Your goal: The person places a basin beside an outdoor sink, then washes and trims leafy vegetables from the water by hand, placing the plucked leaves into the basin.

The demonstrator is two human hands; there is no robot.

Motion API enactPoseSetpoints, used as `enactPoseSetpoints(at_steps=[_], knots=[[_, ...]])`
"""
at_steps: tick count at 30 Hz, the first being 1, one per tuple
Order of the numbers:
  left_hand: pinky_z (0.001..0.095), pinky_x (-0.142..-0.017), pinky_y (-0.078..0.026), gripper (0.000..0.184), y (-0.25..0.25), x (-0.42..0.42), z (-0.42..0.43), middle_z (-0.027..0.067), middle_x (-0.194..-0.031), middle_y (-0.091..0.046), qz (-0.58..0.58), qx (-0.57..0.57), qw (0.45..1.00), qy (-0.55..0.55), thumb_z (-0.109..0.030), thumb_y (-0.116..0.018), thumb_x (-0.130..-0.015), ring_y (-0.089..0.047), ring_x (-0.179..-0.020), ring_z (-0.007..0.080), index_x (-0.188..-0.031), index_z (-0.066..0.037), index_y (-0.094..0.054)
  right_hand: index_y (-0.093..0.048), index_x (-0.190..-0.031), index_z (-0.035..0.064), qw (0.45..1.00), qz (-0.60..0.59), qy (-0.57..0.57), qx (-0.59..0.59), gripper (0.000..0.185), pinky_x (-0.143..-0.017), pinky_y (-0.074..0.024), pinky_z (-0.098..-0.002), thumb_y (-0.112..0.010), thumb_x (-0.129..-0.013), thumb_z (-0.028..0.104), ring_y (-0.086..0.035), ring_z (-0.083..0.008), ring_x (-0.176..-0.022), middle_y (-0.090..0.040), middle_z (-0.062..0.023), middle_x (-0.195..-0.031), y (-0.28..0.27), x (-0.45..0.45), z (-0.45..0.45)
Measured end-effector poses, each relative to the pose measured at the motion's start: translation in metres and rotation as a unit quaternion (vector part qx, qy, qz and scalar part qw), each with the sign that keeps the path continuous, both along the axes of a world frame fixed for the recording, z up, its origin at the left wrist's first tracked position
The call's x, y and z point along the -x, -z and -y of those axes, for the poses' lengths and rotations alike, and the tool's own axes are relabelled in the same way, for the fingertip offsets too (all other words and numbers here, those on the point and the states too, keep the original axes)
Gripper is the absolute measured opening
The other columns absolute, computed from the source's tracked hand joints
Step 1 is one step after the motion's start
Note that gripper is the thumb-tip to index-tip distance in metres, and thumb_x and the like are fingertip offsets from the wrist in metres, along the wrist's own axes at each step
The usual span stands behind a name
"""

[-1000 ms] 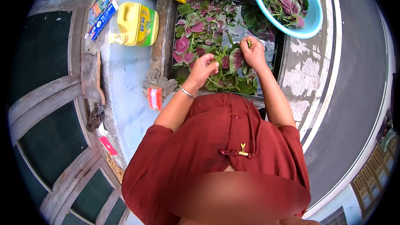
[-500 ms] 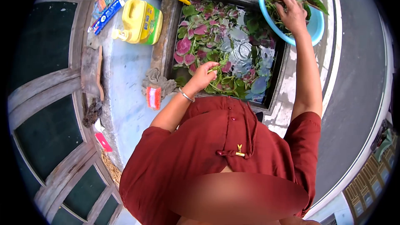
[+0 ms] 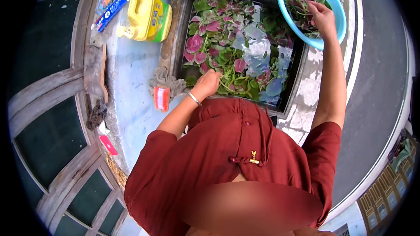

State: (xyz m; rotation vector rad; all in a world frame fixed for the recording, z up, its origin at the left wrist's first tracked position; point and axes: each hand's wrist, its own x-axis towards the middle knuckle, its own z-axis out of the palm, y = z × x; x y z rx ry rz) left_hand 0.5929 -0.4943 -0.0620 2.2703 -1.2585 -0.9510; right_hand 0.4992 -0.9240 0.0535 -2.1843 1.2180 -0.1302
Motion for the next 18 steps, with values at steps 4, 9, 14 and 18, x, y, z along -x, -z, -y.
enactPoseSetpoints(at_steps=[4,9,14,18], knots=[[0.0420,-0.075,-0.049,0.015,0.004,-0.003,-0.005,0.0193,-0.087,-0.057,0.065,0.000,0.997,0.034,-0.003,-0.054,-0.074,-0.058,-0.086,0.0355,-0.084,-0.002,-0.064,-0.044,-0.127,-0.0053,0.786,0.445,0.032,-0.428,0.038,-0.036,-0.0268,-0.0132,-0.046,-0.094,0.014,-0.031,-0.0006,-0.042,-0.063,-0.0153,-0.106,-0.011,0.004,-0.003],[0.0416,-0.076,-0.049,0.014,0.008,-0.005,-0.009,0.0193,-0.089,-0.058,0.078,-0.073,0.992,0.064,-0.004,-0.054,-0.073,-0.059,-0.088,0.0349,-0.082,-0.004,-0.065,-0.043,-0.127,-0.0049,0.631,0.487,-0.142,-0.587,0.039,-0.037,-0.0322,-0.0142,-0.045,-0.095,0.017,-0.037,-0.0027,-0.042,-0.065,-0.0138,-0.099,0.009,0.010,-0.045],[0.0412,-0.080,-0.046,0.022,0.006,-0.009,-0.008,0.0183,-0.090,-0.058,0.048,-0.089,0.994,0.033,-0.005,-0.050,-0.078,-0.057,-0.091,0.0342,-0.091,-0.007,-0.067,-0.061,-0.112,0.0057,0.865,0.054,-0.173,-0.468,0.027,-0.048,-0.0463,-0.0202,-0.054,-0.090,0.019,-0.061,-0.0066,-0.063,-0.067,-0.0068,-0.093,0.066,-0.003,-0.120],[0.0425,-0.079,-0.047,0.019,-0.006,-0.021,-0.007,0.0186,-0.089,-0.058,0.083,-0.081,0.993,-0.006,-0.006,-0.049,-0.078,-0.058,-0.090,0.0347,-0.086,-0.006,-0.067,-0.048,-0.129,0.0080,0.941,0.015,-0.213,-0.263,0.052,-0.086,-0.0480,-0.0352,-0.064,-0.081,0.021,-0.058,-0.0285,-0.104,-0.056,-0.0187,-0.119,0.169,0.000,-0.172]])
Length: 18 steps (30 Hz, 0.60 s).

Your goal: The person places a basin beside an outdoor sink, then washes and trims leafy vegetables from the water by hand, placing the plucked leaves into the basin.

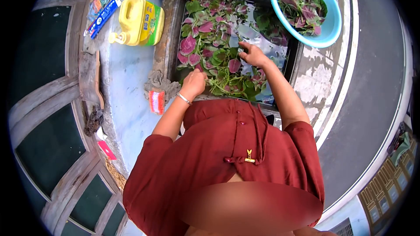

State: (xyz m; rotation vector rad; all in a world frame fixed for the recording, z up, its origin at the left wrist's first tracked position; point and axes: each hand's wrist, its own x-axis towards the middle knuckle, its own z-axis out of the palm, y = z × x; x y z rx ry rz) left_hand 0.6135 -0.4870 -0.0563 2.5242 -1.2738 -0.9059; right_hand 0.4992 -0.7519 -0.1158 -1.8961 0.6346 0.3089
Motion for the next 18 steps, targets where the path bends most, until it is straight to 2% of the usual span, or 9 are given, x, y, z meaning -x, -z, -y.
enactPoseSetpoints(at_steps=[1,2,3,5,7,8,11,15,18], knots=[[0.0425,-0.079,-0.047,0.019,-0.001,-0.003,-0.002,0.0186,-0.089,-0.058,0.003,-0.006,1.000,-0.004,-0.006,-0.049,-0.078,-0.058,-0.090,0.0347,-0.086,-0.006,-0.067,-0.043,-0.133,0.0083,0.997,0.018,-0.007,0.070,0.058,-0.088,-0.0471,-0.0357,-0.064,-0.080,0.019,-0.055,-0.0294,-0.107,-0.052,-0.0186,-0.124,0.008,-0.002,-0.015],[0.0427,-0.079,-0.047,0.019,-0.003,-0.008,-0.002,0.0187,-0.089,-0.058,0.018,-0.004,1.000,-0.004,-0.006,-0.049,-0.077,-0.058,-0.090,0.0350,-0.085,-0.006,-0.066,-0.039,-0.135,0.0092,0.990,0.067,-0.019,0.126,0.064,-0.102,-0.0356,-0.0357,-0.065,-0.078,0.020,-0.045,-0.0345,-0.120,-0.043,-0.0221,-0.133,0.032,0.001,-0.029],[0.0429,-0.078,-0.047,0.019,-0.004,-0.010,-0.002,0.0188,-0.089,-0.058,0.034,-0.002,0.999,-0.003,-0.006,-0.049,-0.077,-0.058,-0.090,0.0352,-0.085,-0.006,-0.066,-0.031,-0.139,0.0113,0.994,-0.014,-0.035,0.105,0.070,-0.105,-0.0320,-0.0350,-0.065,-0.079,0.023,-0.037,-0.0332,-0.127,-0.036,-0.0210,-0.138,0.022,0.000,-0.039],[0.0433,-0.078,-0.047,0.018,-0.006,-0.013,-0.003,0.0189,-0.089,-0.058,0.045,-0.001,0.999,-0.012,-0.006,-0.050,-0.077,-0.058,-0.090,0.0355,-0.084,-0.006,-0.066,-0.036,-0.136,0.0104,0.993,-0.056,-0.041,0.097,0.066,-0.103,-0.0347,-0.0361,-0.065,-0.078,0.022,-0.041,-0.0337,-0.124,-0.040,-0.0216,-0.135,0.021,0.003,-0.049],[0.0433,-0.078,-0.047,0.017,-0.005,-0.015,-0.003,0.0188,-0.090,-0.058,0.051,-0.015,0.998,-0.019,-0.005,-0.051,-0.076,-0.058,-0.090,0.0354,-0.083,-0.006,-0.066,-0.047,-0.125,0.0074,0.983,-0.091,-0.038,0.157,0.054,-0.097,-0.0399,-0.0381,-0.066,-0.077,0.022,-0.049,-0.0343,-0.115,-0.049,-0.0216,-0.125,0.022,0.010,-0.044],[0.0433,-0.078,-0.047,0.017,-0.004,-0.015,-0.003,0.0188,-0.090,-0.058,0.051,-0.015,0.998,-0.020,-0.005,-0.051,-0.076,-0.058,-0.090,0.0354,-0.083,-0.006,-0.066,-0.057,-0.110,0.0041,0.982,-0.124,-0.009,0.143,0.040,-0.091,-0.0442,-0.0399,-0.066,-0.076,0.022,-0.055,-0.0344,-0.105,-0.057,-0.0206,-0.113,0.021,0.015,-0.037],[0.0433,-0.078,-0.047,0.017,0.000,-0.014,-0.004,0.0185,-0.092,-0.059,0.052,-0.040,0.998,-0.001,-0.005,-0.052,-0.076,-0.058,-0.091,0.0353,-0.084,-0.007,-0.066,-0.064,-0.091,0.0042,0.972,-0.108,0.034,0.206,0.023,-0.079,-0.0490,-0.0404,-0.066,-0.074,0.020,-0.062,-0.0342,-0.086,-0.066,-0.0178,-0.087,0.033,0.036,-0.015],[0.0433,-0.079,-0.047,0.017,-0.002,-0.015,-0.001,0.0182,-0.093,-0.059,0.051,-0.064,0.997,0.015,-0.006,-0.051,-0.077,-0.058,-0.092,0.0350,-0.085,-0.008,-0.066,-0.065,-0.093,0.0044,0.969,-0.109,0.078,0.206,0.025,-0.078,-0.0497,-0.0383,-0.065,-0.073,0.019,-0.064,-0.0318,-0.085,-0.066,-0.0167,-0.087,0.028,0.047,0.000],[0.0432,-0.079,-0.047,0.018,-0.003,-0.017,0.001,0.0181,-0.093,-0.060,0.025,-0.047,0.999,-0.008,-0.007,-0.049,-0.078,-0.058,-0.091,0.0343,-0.087,-0.007,-0.066,-0.065,-0.095,0.0052,0.988,-0.080,0.066,0.112,0.026,-0.081,-0.0488,-0.0396,-0.068,-0.072,0.018,-0.063,-0.0315,-0.089,-0.066,-0.0173,-0.090,0.021,0.044,-0.007]])
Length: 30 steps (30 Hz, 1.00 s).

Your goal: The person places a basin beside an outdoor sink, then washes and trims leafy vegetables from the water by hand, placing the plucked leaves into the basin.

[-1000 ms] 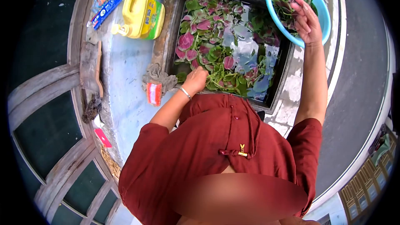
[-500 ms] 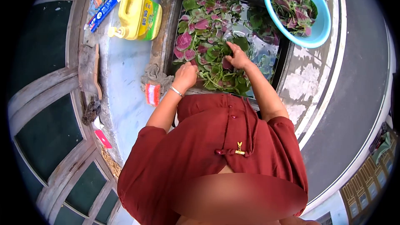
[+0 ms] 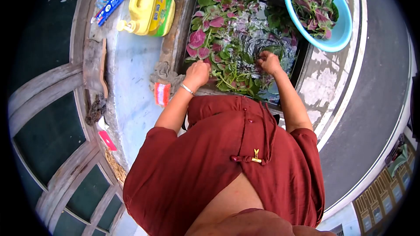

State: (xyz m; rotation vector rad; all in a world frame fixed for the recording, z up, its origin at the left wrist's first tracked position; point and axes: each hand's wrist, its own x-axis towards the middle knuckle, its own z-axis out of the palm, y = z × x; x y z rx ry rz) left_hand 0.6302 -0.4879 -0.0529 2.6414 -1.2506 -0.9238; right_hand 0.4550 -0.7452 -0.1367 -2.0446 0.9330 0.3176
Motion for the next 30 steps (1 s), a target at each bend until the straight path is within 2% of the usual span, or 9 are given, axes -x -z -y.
enactPoseSetpoints(at_steps=[5,11,14,19,21,26,27,29,30], knots=[[0.0372,-0.078,-0.048,0.021,0.010,-0.009,0.011,0.0163,-0.088,-0.064,-0.100,0.117,0.987,-0.039,-0.007,-0.047,-0.081,-0.062,-0.086,0.0287,-0.093,-0.003,-0.064,-0.064,-0.096,0.0030,0.985,0.023,-0.092,0.144,0.028,-0.081,-0.0486,-0.0400,-0.068,-0.072,0.018,-0.062,-0.0332,-0.091,-0.066,-0.0178,-0.088,0.009,0.014,-0.020],[0.0295,-0.070,-0.050,0.035,0.043,0.009,0.065,0.0114,-0.105,-0.060,-0.327,0.276,0.899,-0.096,-0.002,-0.046,-0.085,-0.063,-0.084,0.0166,-0.119,-0.003,-0.054,-0.064,-0.091,0.0074,0.925,0.139,0.145,-0.323,0.017,-0.054,-0.0436,-0.0231,-0.066,-0.081,0.021,-0.055,-0.0096,-0.059,-0.061,0.0002,-0.071,0.000,0.029,-0.013],[0.0396,-0.084,-0.048,0.047,0.039,0.023,0.089,0.0182,-0.136,-0.038,-0.143,0.278,0.947,-0.071,-0.002,-0.048,-0.081,-0.058,-0.099,0.0351,-0.128,-0.009,-0.047,-0.064,-0.093,0.0104,0.904,0.102,0.244,-0.337,0.015,-0.053,-0.0422,-0.0190,-0.061,-0.087,0.024,-0.052,-0.0042,-0.064,-0.058,0.0038,-0.076,-0.022,0.040,-0.004],[0.0445,-0.084,-0.047,0.042,0.057,0.020,0.097,0.0185,-0.128,-0.045,-0.019,0.121,0.992,-0.023,0.002,-0.051,-0.079,-0.056,-0.101,0.0373,-0.120,-0.009,-0.052,-0.063,-0.100,0.0097,0.838,0.149,0.365,-0.376,0.019,-0.056,-0.0472,-0.0204,-0.059,-0.089,0.024,-0.054,-0.0046,-0.069,-0.060,0.0031,-0.081,-0.025,0.059,-0.006],[0.0456,-0.079,-0.048,0.037,0.078,0.015,0.090,0.0178,-0.117,-0.051,-0.029,0.058,0.998,0.000,0.002,-0.052,-0.078,-0.057,-0.096,0.0371,-0.114,-0.008,-0.054,-0.063,-0.101,0.0063,0.949,0.035,0.243,-0.199,0.019,-0.055,-0.0475,-0.0227,-0.061,-0.087,0.019,-0.056,-0.0056,-0.067,-0.062,0.0010,-0.079,0.014,0.072,-0.006],[0.0446,-0.075,-0.048,0.015,0.050,-0.001,0.078,0.0187,-0.089,-0.059,-0.026,0.218,0.973,-0.064,-0.010,-0.060,-0.078,-0.058,-0.086,0.0374,-0.090,-0.003,-0.061,-0.062,-0.104,0.0046,0.942,0.094,0.247,-0.208,0.024,-0.066,-0.0504,-0.0274,-0.062,-0.084,0.018,-0.062,-0.0166,-0.079,-0.065,-0.0070,-0.090,-0.007,0.061,-0.008],[0.0365,-0.064,-0.049,0.013,0.053,-0.008,0.075,0.0100,-0.077,-0.062,-0.020,0.255,0.964,-0.077,-0.011,-0.062,-0.080,-0.064,-0.068,0.0270,-0.090,-0.003,-0.061,-0.062,-0.104,0.0046,0.941,0.095,0.249,-0.211,0.024,-0.066,-0.0504,-0.0274,-0.062,-0.084,0.018,-0.062,-0.0166,-0.079,-0.065,-0.0070,-0.090,-0.017,0.055,-0.012],[0.0297,-0.054,-0.047,0.010,0.032,-0.013,0.075,0.0020,-0.070,-0.059,-0.197,0.269,0.915,-0.228,-0.010,-0.061,-0.083,-0.063,-0.059,0.0151,-0.089,-0.002,-0.061,-0.061,-0.106,0.0040,0.945,0.187,0.071,0.260,0.032,-0.085,-0.0469,-0.0365,-0.065,-0.077,0.016,-0.059,-0.0272,-0.097,-0.062,-0.0183,-0.101,-0.039,0.040,-0.021],[0.0224,-0.047,-0.042,0.011,0.013,-0.014,0.075,-0.0015,-0.071,-0.058,-0.230,0.274,0.906,-0.225,-0.010,-0.059,-0.086,-0.061,-0.059,0.0069,-0.093,-0.001,-0.060,-0.059,-0.112,0.0050,0.969,0.187,0.103,0.127,0.040,-0.101,-0.0359,-0.0417,-0.064,-0.074,0.016,-0.046,-0.0359,-0.116,-0.053,-0.0240,-0.118,-0.050,0.033,-0.024]])
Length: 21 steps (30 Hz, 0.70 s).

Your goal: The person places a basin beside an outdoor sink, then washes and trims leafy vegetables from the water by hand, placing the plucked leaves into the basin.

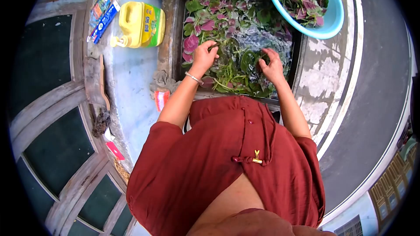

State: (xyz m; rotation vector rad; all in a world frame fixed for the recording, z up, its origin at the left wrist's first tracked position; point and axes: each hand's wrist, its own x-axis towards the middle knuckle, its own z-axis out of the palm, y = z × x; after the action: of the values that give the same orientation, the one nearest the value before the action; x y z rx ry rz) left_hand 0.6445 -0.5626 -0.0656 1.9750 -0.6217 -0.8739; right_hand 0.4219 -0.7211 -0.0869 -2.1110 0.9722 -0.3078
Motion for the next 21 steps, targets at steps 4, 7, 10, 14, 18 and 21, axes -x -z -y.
enactPoseSetpoints(at_steps=[4,7,10,14,18,21], knots=[[0.0190,-0.046,-0.040,0.015,-0.011,0.010,-0.008,-0.0001,-0.072,-0.059,-0.102,0.040,0.992,-0.054,-0.010,-0.058,-0.088,-0.061,-0.059,0.0070,-0.099,-0.001,-0.057,-0.061,-0.111,0.0046,0.866,0.147,0.067,-0.474,0.025,-0.058,-0.0481,-0.0216,-0.055,-0.091,0.019,-0.063,-0.0108,-0.074,-0.065,-0.0053,-0.096,-0.029,-0.035,-0.020],[0.0172,-0.042,-0.037,0.013,-0.015,0.028,-0.007,0.0028,-0.066,-0.064,-0.177,0.128,0.973,-0.074,-0.011,-0.056,-0.089,-0.048,-0.046,0.0023,-0.098,-0.002,-0.059,-0.060,-0.115,0.0068,0.836,0.164,0.057,-0.521,0.028,-0.060,-0.0489,-0.0223,-0.056,-0.091,0.021,-0.062,-0.0106,-0.078,-0.065,-0.0060,-0.100,-0.038,-0.052,-0.029],[0.0175,-0.050,-0.044,0.018,-0.011,0.040,-0.010,0.0031,-0.084,-0.060,-0.209,0.141,0.965,-0.068,-0.009,-0.056,-0.090,-0.062,-0.067,0.0095,-0.104,0.000,-0.053,-0.057,-0.118,0.0056,0.825,0.165,0.046,-0.539,0.033,-0.061,-0.0488,-0.0221,-0.058,-0.090,0.022,-0.062,-0.0108,-0.082,-0.064,-0.0054,-0.102,-0.044,-0.062,-0.039],[0.0209,-0.060,-0.051,0.023,-0.013,0.051,-0.007,0.0063,-0.097,-0.061,-0.224,0.168,0.958,-0.062,-0.007,-0.054,-0.090,-0.063,-0.080,0.0121,-0.111,0.002,-0.052,-0.056,-0.118,0.0021,0.816,0.162,0.064,-0.552,0.037,-0.062,-0.0486,-0.0221,-0.063,-0.087,0.021,-0.060,-0.0091,-0.081,-0.063,-0.0043,-0.103,-0.044,-0.067,-0.049],[0.0232,-0.069,-0.055,0.029,-0.013,0.062,-0.003,0.0061,-0.098,-0.062,-0.238,0.203,0.949,-0.048,0.001,-0.050,-0.089,-0.063,-0.086,0.0134,-0.117,0.003,-0.053,-0.060,-0.113,0.0036,0.808,0.223,0.072,-0.541,0.031,-0.062,-0.0483,-0.0221,-0.065,-0.085,0.014,-0.059,-0.0071,-0.078,-0.064,-0.0025,-0.090,-0.046,-0.071,-0.053],[0.0234,-0.069,-0.055,0.035,-0.017,0.063,-0.005,0.0059,-0.102,-0.059,-0.200,0.163,0.966,-0.001,0.002,-0.050,-0.089,-0.062,-0.088,0.0130,-0.124,0.001,-0.050,-0.064,-0.108,0.0039,0.836,0.223,0.053,-0.499,0.024,-0.064,-0.0474,-0.0209,-0.064,-0.085,0.013,-0.058,-0.0061,-0.076,-0.065,-0.0011,-0.085,-0.046,-0.070,-0.051]])
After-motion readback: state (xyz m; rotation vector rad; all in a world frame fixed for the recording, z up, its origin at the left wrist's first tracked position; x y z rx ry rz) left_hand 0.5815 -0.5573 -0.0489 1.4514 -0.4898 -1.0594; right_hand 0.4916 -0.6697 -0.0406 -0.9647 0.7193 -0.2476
